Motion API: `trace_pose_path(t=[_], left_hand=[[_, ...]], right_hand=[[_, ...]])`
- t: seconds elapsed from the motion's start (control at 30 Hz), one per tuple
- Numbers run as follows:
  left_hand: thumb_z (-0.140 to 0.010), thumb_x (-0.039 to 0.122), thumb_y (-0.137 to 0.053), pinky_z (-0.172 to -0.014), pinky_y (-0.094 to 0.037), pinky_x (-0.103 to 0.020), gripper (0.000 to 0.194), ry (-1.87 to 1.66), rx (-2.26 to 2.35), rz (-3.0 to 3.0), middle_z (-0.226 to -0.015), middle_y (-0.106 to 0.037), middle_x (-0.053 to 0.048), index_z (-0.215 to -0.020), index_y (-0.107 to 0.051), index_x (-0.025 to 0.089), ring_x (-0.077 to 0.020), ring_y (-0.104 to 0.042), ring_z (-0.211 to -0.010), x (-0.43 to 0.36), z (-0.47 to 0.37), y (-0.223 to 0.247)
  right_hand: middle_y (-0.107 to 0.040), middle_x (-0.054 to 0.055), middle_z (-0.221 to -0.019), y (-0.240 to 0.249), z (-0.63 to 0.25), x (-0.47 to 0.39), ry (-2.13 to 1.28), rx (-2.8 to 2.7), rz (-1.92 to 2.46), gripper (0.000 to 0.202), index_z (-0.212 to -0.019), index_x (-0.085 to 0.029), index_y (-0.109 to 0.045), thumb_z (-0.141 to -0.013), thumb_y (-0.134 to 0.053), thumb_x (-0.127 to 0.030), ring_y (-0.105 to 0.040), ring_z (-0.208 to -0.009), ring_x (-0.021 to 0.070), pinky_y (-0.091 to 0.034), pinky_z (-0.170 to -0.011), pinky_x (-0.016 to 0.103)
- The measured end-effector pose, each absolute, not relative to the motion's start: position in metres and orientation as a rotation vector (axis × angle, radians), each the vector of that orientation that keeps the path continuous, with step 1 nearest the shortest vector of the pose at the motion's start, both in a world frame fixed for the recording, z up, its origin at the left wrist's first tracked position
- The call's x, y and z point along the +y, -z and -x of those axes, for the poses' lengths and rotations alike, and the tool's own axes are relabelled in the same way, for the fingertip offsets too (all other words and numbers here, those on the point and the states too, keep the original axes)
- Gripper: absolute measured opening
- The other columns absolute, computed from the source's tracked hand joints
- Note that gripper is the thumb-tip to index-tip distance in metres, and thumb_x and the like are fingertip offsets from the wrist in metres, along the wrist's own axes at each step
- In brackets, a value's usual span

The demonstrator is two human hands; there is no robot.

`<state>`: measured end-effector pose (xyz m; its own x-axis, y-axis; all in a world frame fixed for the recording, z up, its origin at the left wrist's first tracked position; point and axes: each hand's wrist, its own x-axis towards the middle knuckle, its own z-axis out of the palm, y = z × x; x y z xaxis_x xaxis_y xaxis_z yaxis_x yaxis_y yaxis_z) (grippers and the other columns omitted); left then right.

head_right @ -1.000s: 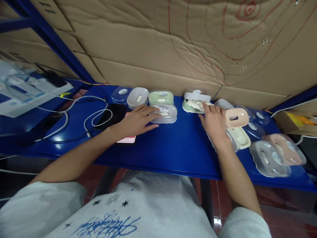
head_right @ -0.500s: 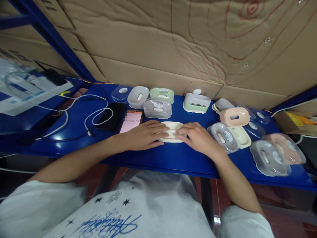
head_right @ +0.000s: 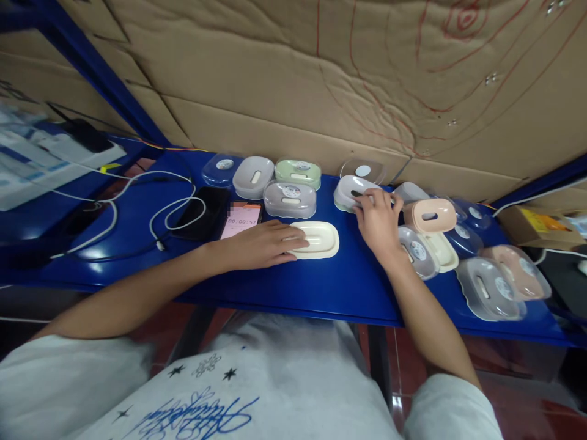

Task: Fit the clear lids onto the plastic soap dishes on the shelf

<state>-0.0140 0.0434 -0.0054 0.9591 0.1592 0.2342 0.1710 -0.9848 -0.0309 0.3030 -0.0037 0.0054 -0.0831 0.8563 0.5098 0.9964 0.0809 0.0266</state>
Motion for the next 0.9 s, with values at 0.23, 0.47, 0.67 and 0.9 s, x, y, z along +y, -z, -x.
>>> trace_pose_path(t=[0.23, 0.47, 0.67, 0.9], left_hand=[[-0.094, 0.038, -0.081, -0.116, -0.044, -0.054, 0.066, 0.512, -0.361, 2.913, -0.16, -0.049, -0.022, -0.15, -0.052, 0.021, -0.0408, -0.052, -0.144, 0.047, 0.016, -0.008], [-0.1, 0.039, -0.074, -0.107, -0.049, -0.042, 0.032, 0.339, -0.242, 3.013, -0.128, -0.07, -0.013, -0.123, -0.067, 0.018, -0.0303, -0.063, -0.126, 0.055, 0.016, 0.002], [-0.1, 0.035, -0.074, -0.103, -0.053, -0.04, 0.029, 0.404, -0.313, 3.111, -0.127, -0.07, -0.014, -0.121, -0.066, 0.016, -0.028, -0.067, -0.12, 0.056, 0.018, 0.006], [-0.103, 0.042, -0.07, -0.109, -0.052, -0.041, 0.029, 0.408, -0.324, 3.12, -0.129, -0.071, -0.014, -0.117, -0.067, 0.016, -0.0287, -0.067, -0.123, 0.051, 0.021, -0.001]], right_hand=[[-0.079, 0.01, -0.12, -0.018, -0.261, -0.052, 0.092, -2.442, 1.33, 0.022, -0.122, -0.021, -0.068, -0.11, -0.056, -0.033, -0.073, -0.112, 0.0271, -0.051, -0.103, 0.044], [-0.077, 0.011, -0.129, 0.001, -0.241, -0.051, 0.062, -2.592, 1.13, 0.028, -0.133, -0.019, -0.069, -0.108, -0.059, -0.027, -0.072, -0.122, 0.0273, -0.055, -0.105, 0.046], [-0.074, 0.01, -0.14, -0.002, -0.258, -0.036, -0.005, -2.486, 1.241, 0.037, -0.139, -0.022, -0.068, -0.113, -0.046, -0.034, -0.067, -0.132, 0.0256, -0.052, -0.114, 0.045], [-0.063, 0.026, -0.15, 0.01, -0.296, -0.012, 0.326, -2.082, 2.071, 0.058, -0.16, -0.008, -0.045, -0.106, -0.04, -0.028, -0.056, -0.143, 0.0391, -0.04, -0.119, 0.061]])
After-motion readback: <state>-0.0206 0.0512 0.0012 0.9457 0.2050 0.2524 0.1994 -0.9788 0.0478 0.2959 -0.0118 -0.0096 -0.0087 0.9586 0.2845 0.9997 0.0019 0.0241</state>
